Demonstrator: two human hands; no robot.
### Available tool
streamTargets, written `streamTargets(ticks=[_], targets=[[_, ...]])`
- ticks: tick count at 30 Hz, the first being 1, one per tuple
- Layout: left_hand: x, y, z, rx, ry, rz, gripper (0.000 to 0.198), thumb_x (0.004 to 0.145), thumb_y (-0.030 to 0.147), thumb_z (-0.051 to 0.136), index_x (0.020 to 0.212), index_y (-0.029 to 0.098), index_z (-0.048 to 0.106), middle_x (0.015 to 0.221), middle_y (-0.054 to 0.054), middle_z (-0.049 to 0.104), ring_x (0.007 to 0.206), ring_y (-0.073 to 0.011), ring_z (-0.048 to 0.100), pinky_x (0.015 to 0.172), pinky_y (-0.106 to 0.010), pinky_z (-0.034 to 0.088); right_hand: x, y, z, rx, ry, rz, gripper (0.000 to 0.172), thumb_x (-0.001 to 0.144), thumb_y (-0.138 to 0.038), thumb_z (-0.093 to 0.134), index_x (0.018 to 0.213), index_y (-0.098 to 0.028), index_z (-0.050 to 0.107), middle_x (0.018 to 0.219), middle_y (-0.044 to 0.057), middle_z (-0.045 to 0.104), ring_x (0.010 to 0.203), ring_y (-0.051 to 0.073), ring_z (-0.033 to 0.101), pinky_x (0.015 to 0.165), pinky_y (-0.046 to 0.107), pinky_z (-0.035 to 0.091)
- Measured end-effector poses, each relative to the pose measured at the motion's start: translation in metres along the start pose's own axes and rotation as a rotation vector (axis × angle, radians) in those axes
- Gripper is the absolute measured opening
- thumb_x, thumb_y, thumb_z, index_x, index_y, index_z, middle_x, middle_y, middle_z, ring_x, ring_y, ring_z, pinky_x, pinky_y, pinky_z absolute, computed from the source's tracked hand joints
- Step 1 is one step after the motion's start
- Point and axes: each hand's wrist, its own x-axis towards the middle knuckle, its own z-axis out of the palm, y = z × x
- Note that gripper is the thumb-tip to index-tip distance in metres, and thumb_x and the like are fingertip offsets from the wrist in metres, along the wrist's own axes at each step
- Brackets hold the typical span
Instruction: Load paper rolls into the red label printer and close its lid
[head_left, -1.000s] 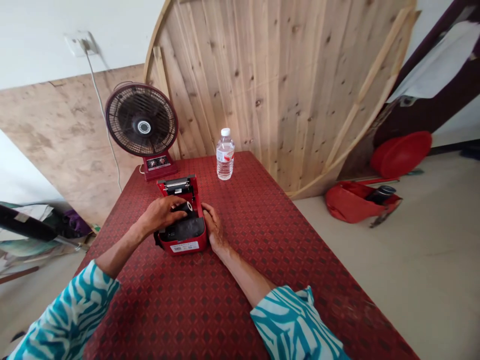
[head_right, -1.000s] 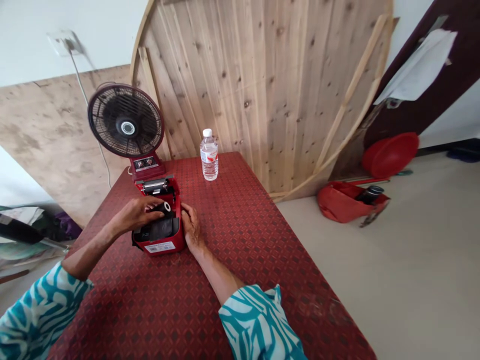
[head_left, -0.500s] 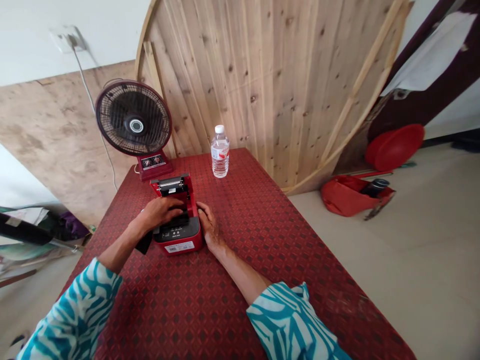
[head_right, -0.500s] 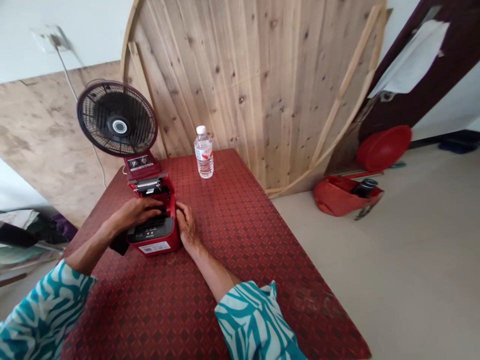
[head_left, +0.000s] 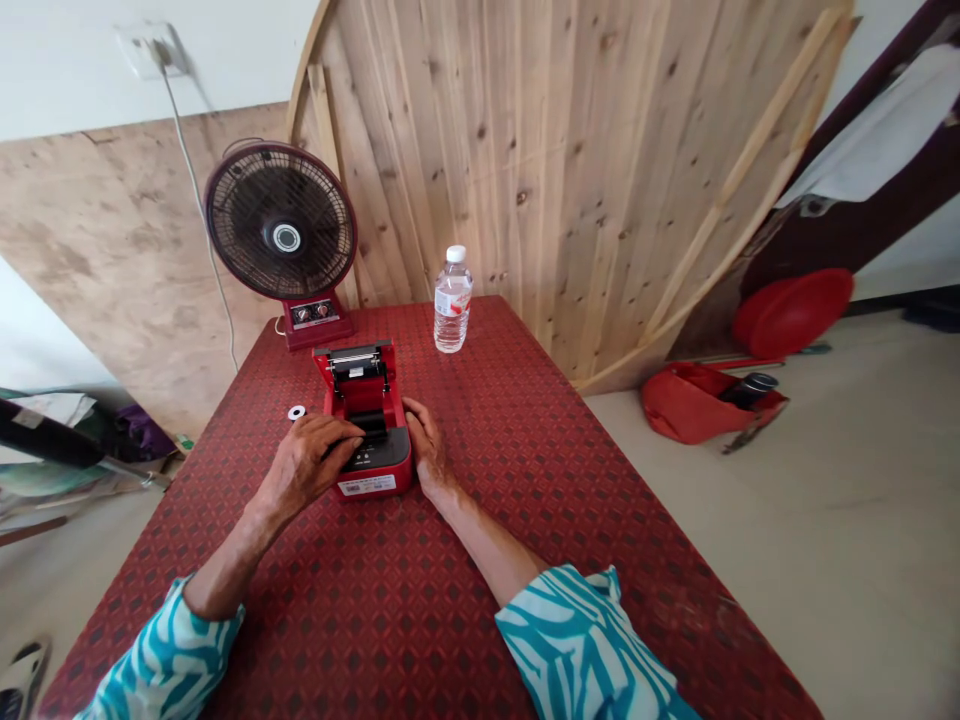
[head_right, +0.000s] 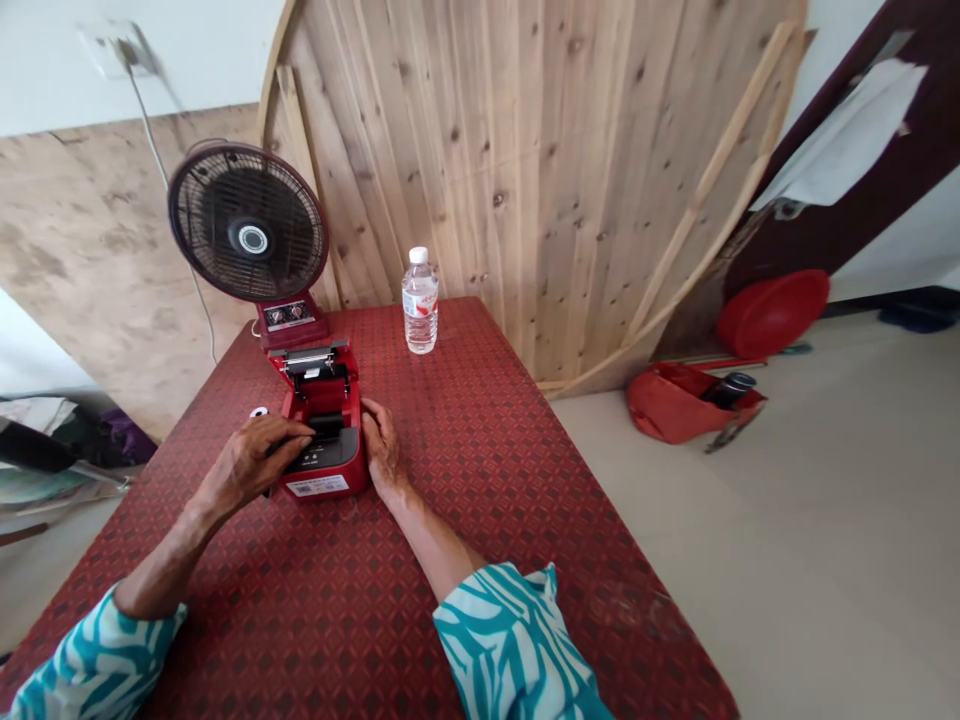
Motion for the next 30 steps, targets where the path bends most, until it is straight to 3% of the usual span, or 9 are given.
streamTargets(ticks=[6, 10, 15, 18, 23, 26, 30], targets=[[-0.02, 0.013, 0.004, 0.088, 0.112, 0.062, 0.013, 0.093, 0.022, 0.056, 0.094, 0.022, 0.069, 0.099, -0.003, 0.074, 0.092, -0.0167, 0.068, 0.094, -0.037, 0.044, 0.0, -0.004, 0.0, -0.015, 0.004, 0.0, 0.037, 0.088, -0.046, 0.051, 0.116, -0.027, 0.065, 0.122, 0.003, 0.065, 0.117, 0.021, 0.056, 0.107, 0.039, 0.038], [-0.028, 0.019, 0.007, 0.142, 0.166, 0.099, 0.012, 0.091, 0.018, 0.058, 0.092, 0.022, 0.069, 0.098, -0.003, 0.073, 0.091, -0.0166, 0.067, 0.095, -0.038, 0.043, -0.001, -0.007, -0.001, -0.032, 0.008, 0.017, 0.038, 0.086, -0.046, 0.051, 0.115, -0.025, 0.065, 0.122, 0.004, 0.065, 0.117, 0.022, 0.056, 0.106, 0.04, 0.039], [-0.036, 0.025, 0.014, 0.144, 0.224, 0.111, 0.012, 0.089, 0.017, 0.06, 0.097, 0.019, 0.068, 0.106, -0.008, 0.07, 0.106, -0.0225, 0.062, 0.096, -0.041, 0.043, -0.002, -0.008, -0.001, -0.014, 0.022, 0.075, 0.043, 0.083, -0.05, 0.052, 0.115, -0.024, 0.064, 0.124, 0.005, 0.065, 0.118, 0.023, 0.056, 0.106, 0.042, 0.039], [-0.041, 0.027, 0.018, 0.129, 0.256, 0.112, 0.015, 0.088, 0.018, 0.061, 0.102, 0.018, 0.067, 0.107, -0.01, 0.068, 0.109, -0.0244, 0.061, 0.096, -0.043, 0.044, 0.015, -0.012, 0.0, -0.018, 0.047, 0.074, 0.048, 0.083, -0.055, 0.051, 0.118, -0.025, 0.062, 0.131, 0.005, 0.061, 0.123, 0.023, 0.053, 0.108, 0.042, 0.038], [-0.045, 0.025, 0.022, 0.108, 0.293, 0.124, 0.02, 0.087, 0.017, 0.06, 0.106, 0.019, 0.065, 0.112, -0.011, 0.066, 0.115, -0.0264, 0.058, 0.098, -0.047, 0.045, 0.072, -0.03, 0.01, -0.033, 0.023, 0.095, 0.059, 0.079, -0.064, 0.048, 0.127, -0.03, 0.055, 0.138, 0.004, 0.056, 0.121, 0.023, 0.055, 0.1, 0.042, 0.043], [-0.047, 0.024, 0.024, 0.097, 0.274, 0.103, 0.021, 0.088, 0.018, 0.059, 0.108, 0.02, 0.064, 0.114, -0.01, 0.066, 0.118, -0.0273, 0.055, 0.1, -0.048, 0.044, 0.089, -0.038, 0.014, -0.042, -0.019, 0.1, 0.06, 0.079, -0.068, 0.044, 0.117, -0.025, 0.062, 0.127, 0.006, 0.063, 0.115, 0.024, 0.058, 0.097, 0.043, 0.043], [-0.048, 0.023, 0.026, 0.083, 0.285, 0.106, 0.02, 0.088, 0.019, 0.06, 0.108, 0.02, 0.065, 0.113, -0.01, 0.066, 0.118, -0.0273, 0.056, 0.101, -0.048, 0.044, 0.071, -0.04, 0.005, -0.084, -0.045, 0.005, 0.049, 0.08, -0.064, 0.047, 0.093, -0.022, 0.069, 0.118, 0.006, 0.066, 0.112, 0.023, 0.058, 0.098, 0.041, 0.042]])
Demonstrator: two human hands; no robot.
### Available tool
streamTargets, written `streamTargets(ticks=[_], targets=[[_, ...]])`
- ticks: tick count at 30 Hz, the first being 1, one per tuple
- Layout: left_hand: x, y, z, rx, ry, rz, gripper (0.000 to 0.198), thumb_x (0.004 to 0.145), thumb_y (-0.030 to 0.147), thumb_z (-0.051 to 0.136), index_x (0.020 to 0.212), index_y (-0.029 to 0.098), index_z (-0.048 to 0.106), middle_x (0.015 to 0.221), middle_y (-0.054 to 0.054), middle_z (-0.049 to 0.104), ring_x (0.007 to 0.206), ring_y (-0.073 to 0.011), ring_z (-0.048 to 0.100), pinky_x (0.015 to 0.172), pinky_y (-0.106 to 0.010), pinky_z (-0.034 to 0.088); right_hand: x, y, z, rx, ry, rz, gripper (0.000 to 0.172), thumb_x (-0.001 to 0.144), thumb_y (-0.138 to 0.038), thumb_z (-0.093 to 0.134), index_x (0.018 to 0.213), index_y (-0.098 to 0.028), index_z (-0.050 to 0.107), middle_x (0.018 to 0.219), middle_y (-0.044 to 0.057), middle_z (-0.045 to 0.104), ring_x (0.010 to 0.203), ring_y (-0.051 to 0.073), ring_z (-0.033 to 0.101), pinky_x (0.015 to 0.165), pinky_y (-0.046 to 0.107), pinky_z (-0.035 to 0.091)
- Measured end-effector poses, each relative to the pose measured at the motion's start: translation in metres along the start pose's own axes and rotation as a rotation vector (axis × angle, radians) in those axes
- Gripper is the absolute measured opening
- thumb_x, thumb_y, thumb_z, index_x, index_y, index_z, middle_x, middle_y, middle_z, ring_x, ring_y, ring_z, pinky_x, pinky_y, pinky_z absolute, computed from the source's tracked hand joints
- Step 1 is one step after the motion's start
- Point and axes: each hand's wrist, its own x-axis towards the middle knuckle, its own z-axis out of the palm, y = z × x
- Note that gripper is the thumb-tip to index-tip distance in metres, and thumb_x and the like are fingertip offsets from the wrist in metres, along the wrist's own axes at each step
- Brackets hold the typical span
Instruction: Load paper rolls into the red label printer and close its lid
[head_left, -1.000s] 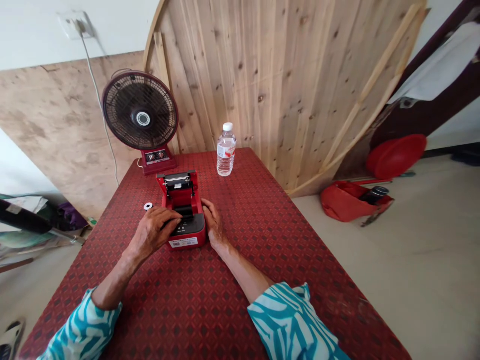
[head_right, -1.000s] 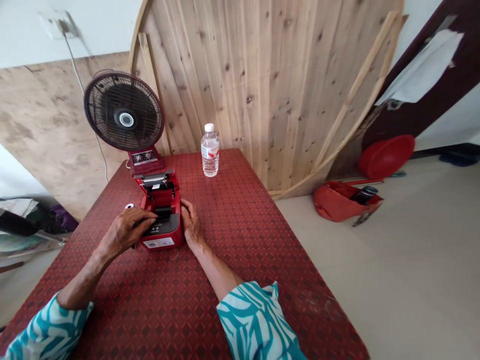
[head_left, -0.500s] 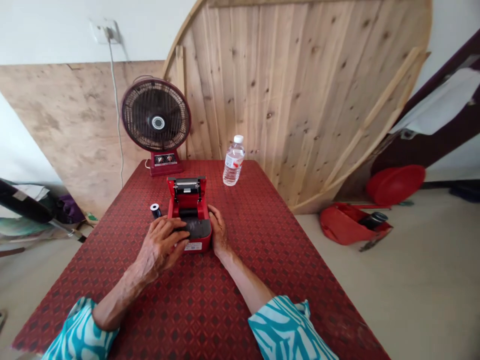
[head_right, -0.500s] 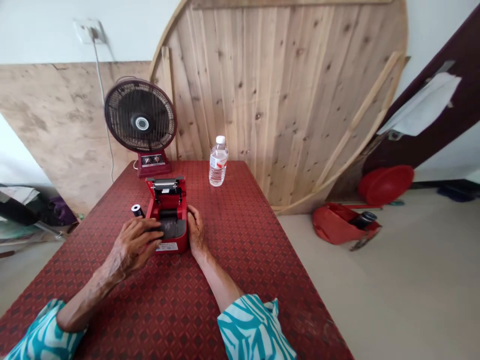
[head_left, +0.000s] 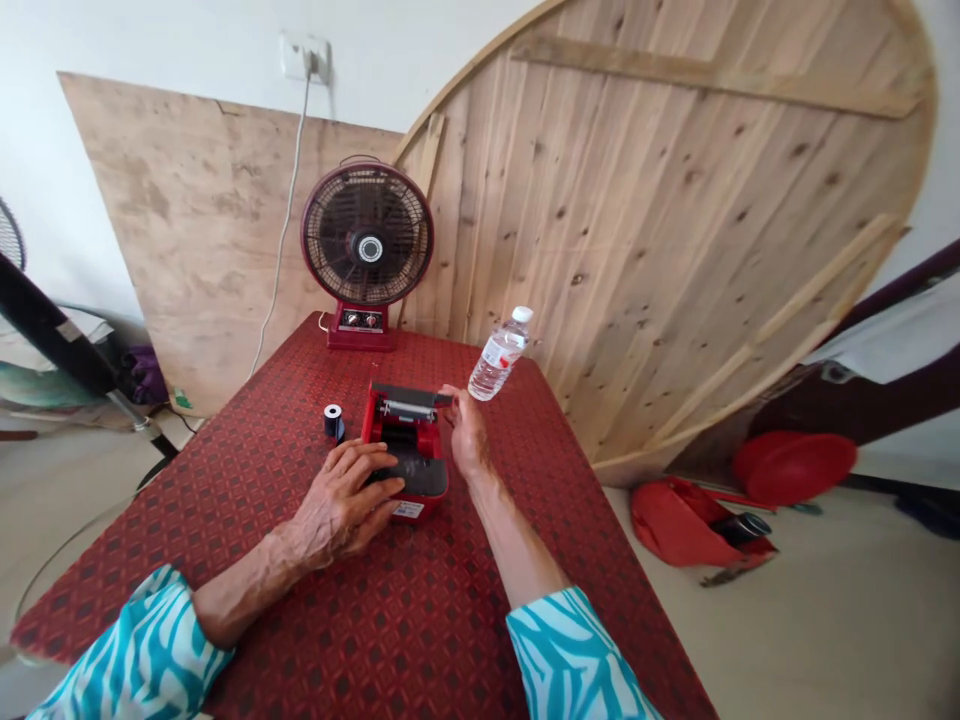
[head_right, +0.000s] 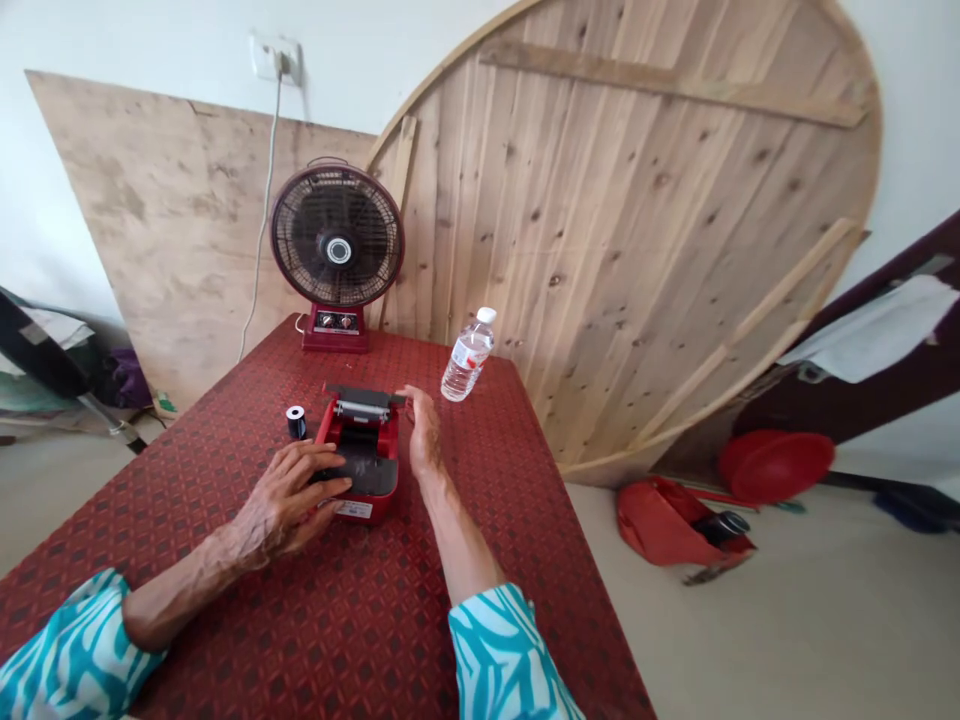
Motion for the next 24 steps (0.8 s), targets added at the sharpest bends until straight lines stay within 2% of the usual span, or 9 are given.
streamTargets(ticks=[2, 6, 10, 14, 17, 24], targets=[[0.0, 0.001, 0.0, -0.004, 0.014, 0.0, 0.02, 0.088, 0.019, 0.059, 0.107, 0.02, 0.065, 0.112, -0.01, 0.066, 0.117, -0.0271, 0.056, 0.1, -0.048, 0.044, -0.019, -0.001, -0.007, -0.079, -0.026, -0.096, 0.037, 0.082, -0.055, 0.053, 0.081, -0.022, 0.071, 0.122, 0.005, 0.064, 0.12, 0.022, 0.054, 0.104, 0.039, 0.037], [-0.001, 0.001, 0.0, -0.012, 0.01, -0.004, 0.018, 0.088, 0.019, 0.059, 0.106, 0.02, 0.065, 0.111, -0.01, 0.066, 0.117, -0.0266, 0.056, 0.1, -0.046, 0.044, -0.047, -0.003, -0.012, -0.097, 0.0, -0.06, 0.023, 0.075, -0.042, 0.064, 0.081, -0.022, 0.072, 0.122, 0.006, 0.063, 0.121, 0.023, 0.053, 0.108, 0.041, 0.034], [-0.005, -0.007, 0.002, -0.053, 0.016, -0.043, 0.027, 0.091, 0.029, 0.058, 0.116, 0.02, 0.061, 0.119, -0.012, 0.062, 0.12, -0.0269, 0.053, 0.1, -0.045, 0.044, -0.055, -0.002, -0.008, 0.036, 0.025, 0.062, 0.033, 0.071, -0.041, 0.068, 0.098, -0.022, 0.069, 0.121, 0.006, 0.064, 0.117, 0.023, 0.056, 0.107, 0.044, 0.038], [-0.009, -0.023, 0.003, -0.034, 0.033, -0.18, 0.045, 0.093, 0.042, 0.052, 0.13, 0.017, 0.052, 0.126, -0.016, 0.059, 0.122, -0.0293, 0.052, 0.099, -0.046, 0.042, -0.056, -0.002, -0.005, 0.103, 0.029, 0.152, 0.041, 0.069, -0.042, 0.069, 0.105, -0.022, 0.065, 0.111, 0.005, 0.069, 0.104, 0.023, 0.063, 0.098, 0.044, 0.046], [-0.01, -0.031, 0.003, 0.011, 0.002, -0.228, 0.042, 0.093, 0.045, 0.05, 0.125, 0.018, 0.056, 0.124, -0.014, 0.061, 0.12, -0.0297, 0.053, 0.099, -0.047, 0.041, -0.056, -0.001, -0.005, 0.07, 0.025, 0.131, 0.04, 0.072, -0.041, 0.067, 0.106, -0.022, 0.065, 0.111, 0.005, 0.07, 0.103, 0.023, 0.063, 0.096, 0.042, 0.048], [-0.011, -0.03, 0.006, 0.0, 0.004, -0.241, 0.037, 0.093, 0.043, 0.051, 0.119, 0.019, 0.062, 0.119, -0.013, 0.065, 0.117, -0.0291, 0.055, 0.099, -0.046, 0.041, -0.058, 0.009, -0.011, -0.091, -0.017, -0.011, 0.036, 0.082, -0.041, 0.057, 0.113, -0.024, 0.064, 0.123, 0.005, 0.065, 0.116, 0.022, 0.058, 0.101, 0.041, 0.046]])
